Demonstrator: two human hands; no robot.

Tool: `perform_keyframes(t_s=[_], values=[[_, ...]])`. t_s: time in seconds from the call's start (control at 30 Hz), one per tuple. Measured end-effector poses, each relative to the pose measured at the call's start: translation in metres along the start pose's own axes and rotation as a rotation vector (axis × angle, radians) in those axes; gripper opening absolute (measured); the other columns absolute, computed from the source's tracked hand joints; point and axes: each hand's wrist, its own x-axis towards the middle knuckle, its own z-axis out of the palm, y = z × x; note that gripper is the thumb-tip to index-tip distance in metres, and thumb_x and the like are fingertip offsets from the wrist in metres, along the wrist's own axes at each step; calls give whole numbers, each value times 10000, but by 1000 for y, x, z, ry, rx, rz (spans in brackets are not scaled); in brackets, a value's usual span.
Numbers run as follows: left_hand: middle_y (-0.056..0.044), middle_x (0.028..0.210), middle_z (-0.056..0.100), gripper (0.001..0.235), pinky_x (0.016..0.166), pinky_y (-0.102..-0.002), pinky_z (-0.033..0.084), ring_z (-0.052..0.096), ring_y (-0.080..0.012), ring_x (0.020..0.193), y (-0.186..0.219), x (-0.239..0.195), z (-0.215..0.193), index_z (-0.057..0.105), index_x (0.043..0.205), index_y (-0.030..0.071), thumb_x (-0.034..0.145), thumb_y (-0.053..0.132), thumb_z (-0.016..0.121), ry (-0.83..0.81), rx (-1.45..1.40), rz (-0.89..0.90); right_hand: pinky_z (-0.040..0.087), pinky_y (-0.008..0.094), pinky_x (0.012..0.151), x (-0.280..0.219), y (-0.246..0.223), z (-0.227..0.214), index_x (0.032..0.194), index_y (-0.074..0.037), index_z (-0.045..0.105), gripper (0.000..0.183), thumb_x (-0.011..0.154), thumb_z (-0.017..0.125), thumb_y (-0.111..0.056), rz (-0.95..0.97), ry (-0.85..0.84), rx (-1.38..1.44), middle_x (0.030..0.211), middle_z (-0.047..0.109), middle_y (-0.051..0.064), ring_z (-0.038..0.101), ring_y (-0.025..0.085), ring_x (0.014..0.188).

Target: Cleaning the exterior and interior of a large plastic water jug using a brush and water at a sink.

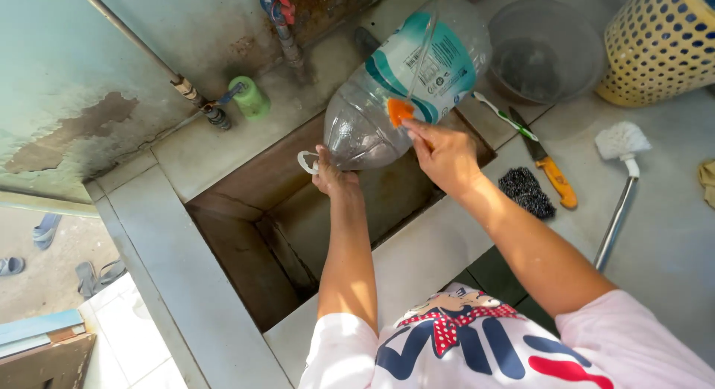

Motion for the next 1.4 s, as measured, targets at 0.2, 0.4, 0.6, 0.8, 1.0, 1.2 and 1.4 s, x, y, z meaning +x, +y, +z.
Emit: perform_keyframes(t_s=[0.2, 0.4, 0.6, 0.8, 1.0, 1.2, 1.4], values=[[-70, 1094, 651, 455, 970, -520, 528, 631, -249, 1044, 11, -21, 31, 491, 1157, 129, 833, 97, 808, -153, -42, 233, 581, 380, 694, 75, 11, 2, 1258, -185, 743, 285, 998, 663, -101, 70, -38, -116, 1015, 760, 127, 751, 293, 806], [-51, 1073, 668, 423, 983, -510, 512, 626, -233, 1027, 29, -29, 52, 515, 1145, 131, 831, 100, 797, -32, -18, 262, 608, 346, 756, 2, 18, -5, 1291, -115, 718, 310, 991, 682, -51, -196, 1, -86, 1066, 753, 130, 754, 272, 898], [-34, 1110, 632, 429, 1028, -435, 471, 611, -205, 1077, 6, 2, 41, 496, 1121, 119, 841, 53, 815, -226, -23, 365, 601, 349, 727, 2, 14, -5, 1224, -164, 732, 232, 1011, 715, -74, -181, -4, -149, 1042, 755, 127, 744, 282, 852], [-144, 1151, 672, 439, 1041, -424, 467, 638, -237, 1103, 11, 0, 42, 510, 1138, 58, 812, 14, 800, -483, -42, 542, 592, 366, 679, 106, 11, 52, 1238, -144, 749, 226, 1013, 731, -154, -101, 53, 15, 994, 764, 123, 754, 275, 790], [-100, 1291, 586, 556, 1049, -472, 444, 552, -267, 1212, 13, 6, 23, 482, 1257, 118, 827, 100, 832, -320, 35, 340, 607, 358, 774, 156, 58, 108, 1320, -32, 690, 294, 1082, 736, -198, -298, -39, 327, 1098, 772, 118, 764, 202, 898], [-130, 1407, 545, 775, 1072, -690, 427, 506, -398, 1341, 8, -16, 22, 462, 1436, 169, 766, 307, 825, -194, -117, 4, 526, 374, 639, 179, 30, 55, 1362, -154, 669, 389, 992, 693, -271, 510, -655, 119, 856, 729, 105, 653, 209, 691], [-199, 1477, 520, 728, 1152, -622, 378, 514, -422, 1346, -2, -5, 26, 516, 1415, 95, 905, 589, 675, -116, -90, 38, 569, 374, 813, 108, -29, 34, 1157, -176, 795, 268, 950, 774, -346, 79, -607, -56, 979, 785, 63, 715, 203, 857]])
